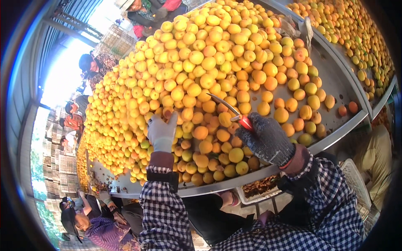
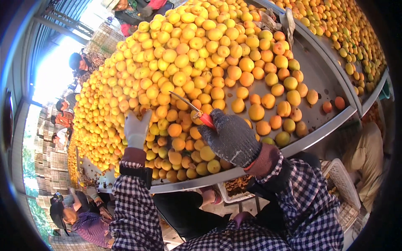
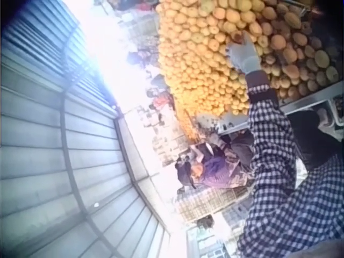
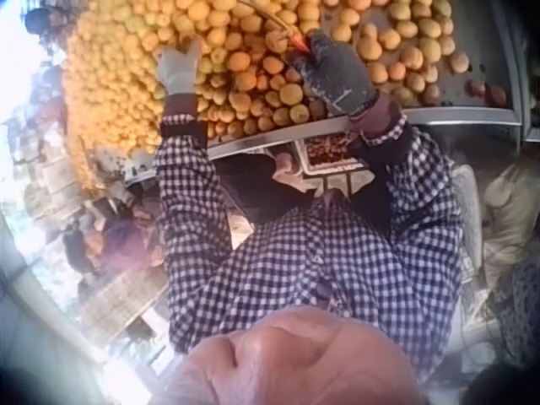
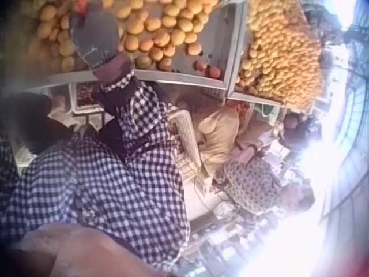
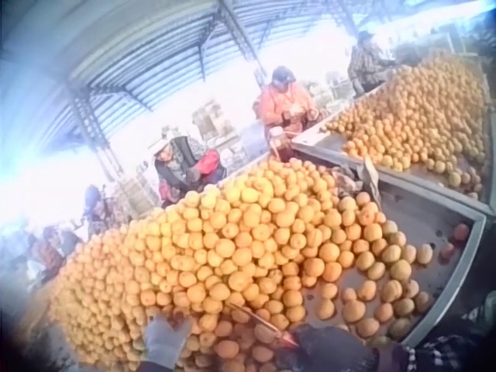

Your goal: The person picks up an apricot from a pile, cuts it in half using a knife, and removes the pit. They place the pitted apricot halves into a white crate and drop the pit into a separate container, repeating the process.

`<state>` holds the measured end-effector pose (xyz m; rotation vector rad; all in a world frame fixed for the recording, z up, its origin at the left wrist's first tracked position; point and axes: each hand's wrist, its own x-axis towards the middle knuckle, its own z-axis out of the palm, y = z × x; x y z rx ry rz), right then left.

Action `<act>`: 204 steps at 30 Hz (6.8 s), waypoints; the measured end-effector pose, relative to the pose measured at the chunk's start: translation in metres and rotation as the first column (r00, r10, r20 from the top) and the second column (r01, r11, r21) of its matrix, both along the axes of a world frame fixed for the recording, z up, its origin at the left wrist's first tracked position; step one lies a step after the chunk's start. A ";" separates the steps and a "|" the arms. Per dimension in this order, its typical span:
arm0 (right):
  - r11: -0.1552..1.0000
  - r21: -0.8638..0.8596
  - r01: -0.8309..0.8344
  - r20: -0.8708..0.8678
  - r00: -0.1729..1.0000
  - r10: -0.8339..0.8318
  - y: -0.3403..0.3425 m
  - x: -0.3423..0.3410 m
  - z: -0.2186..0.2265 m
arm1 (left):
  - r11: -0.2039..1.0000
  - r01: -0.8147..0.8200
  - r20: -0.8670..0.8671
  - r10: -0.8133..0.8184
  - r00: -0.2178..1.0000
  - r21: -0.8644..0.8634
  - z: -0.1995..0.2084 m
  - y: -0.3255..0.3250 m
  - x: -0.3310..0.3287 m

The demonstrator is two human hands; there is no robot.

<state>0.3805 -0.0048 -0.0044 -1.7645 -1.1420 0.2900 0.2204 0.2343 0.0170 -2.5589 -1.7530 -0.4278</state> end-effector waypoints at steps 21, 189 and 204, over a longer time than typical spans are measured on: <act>0.994 0.031 -0.103 -0.129 0.986 0.106 0.007 -0.018 0.005 | 0.487 0.869 0.769 0.587 -0.251 -0.089 0.040 -0.135 -0.151; 0.735 0.175 -0.655 -0.931 0.134 0.341 -0.100 -0.188 0.015 | 0.780 0.515 0.899 0.436 -0.039 -0.356 0.009 -0.243 -0.110; 0.672 0.017 -0.741 -0.968 0.156 0.197 -0.097 -0.175 0.038 | 0.510 0.754 0.814 0.578 0.054 -0.413 0.015 -0.252 -0.136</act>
